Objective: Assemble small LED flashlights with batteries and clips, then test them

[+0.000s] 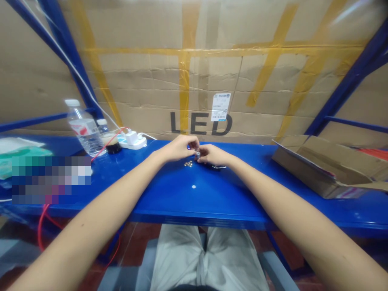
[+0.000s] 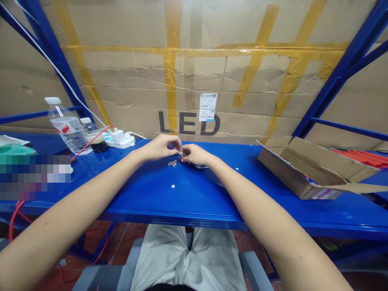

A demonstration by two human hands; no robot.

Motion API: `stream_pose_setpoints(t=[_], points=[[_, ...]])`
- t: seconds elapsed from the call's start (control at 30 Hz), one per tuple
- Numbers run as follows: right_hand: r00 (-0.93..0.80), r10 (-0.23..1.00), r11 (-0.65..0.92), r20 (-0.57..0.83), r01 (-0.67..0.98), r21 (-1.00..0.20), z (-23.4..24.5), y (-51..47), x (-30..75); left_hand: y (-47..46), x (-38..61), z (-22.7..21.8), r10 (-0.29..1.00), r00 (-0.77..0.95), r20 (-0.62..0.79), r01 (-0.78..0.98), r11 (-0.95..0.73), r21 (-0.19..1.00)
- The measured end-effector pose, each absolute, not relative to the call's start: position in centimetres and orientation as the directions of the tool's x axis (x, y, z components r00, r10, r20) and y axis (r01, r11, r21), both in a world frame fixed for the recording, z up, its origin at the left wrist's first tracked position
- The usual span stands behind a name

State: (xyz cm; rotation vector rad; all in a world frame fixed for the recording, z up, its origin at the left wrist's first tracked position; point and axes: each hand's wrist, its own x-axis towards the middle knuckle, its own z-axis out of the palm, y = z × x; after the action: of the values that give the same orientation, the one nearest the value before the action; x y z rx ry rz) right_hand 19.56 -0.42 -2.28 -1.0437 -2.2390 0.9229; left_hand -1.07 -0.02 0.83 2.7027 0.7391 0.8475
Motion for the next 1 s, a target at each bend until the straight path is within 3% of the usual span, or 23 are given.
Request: stream_pose_setpoints(t=[0.2,0.5,0.8,1.0], points=[[-0.540,0.829,0.445,0.149,0.474,-0.759,-2.2,-0.6,19.4,-0.8,-0.3,0.8,0.488,0.737,0.467,0.371,-0.870,0.324],[-0.540,0.834,0.416,0.112,0.483,-0.770,-2.1,-0.6,19.4,-0.4,-0.6,0.8,0.517,0.735,0.438,0.361,-0.846,0.393],[-0.539,0.835,0.453,0.112,0.556,-0.697,-2.2,-0.3,19.7,1.4,-1.8,-0.7,0.711,0.680,0.176,0.646,-0.696,0.314],[-0.538,0.837,0.447,0.106,0.557,-0.700,-2.1,-0.6,19.6,2.1,-1.5,-2.1,0.740,0.643,0.195,0.676,-0.669,0.310]])
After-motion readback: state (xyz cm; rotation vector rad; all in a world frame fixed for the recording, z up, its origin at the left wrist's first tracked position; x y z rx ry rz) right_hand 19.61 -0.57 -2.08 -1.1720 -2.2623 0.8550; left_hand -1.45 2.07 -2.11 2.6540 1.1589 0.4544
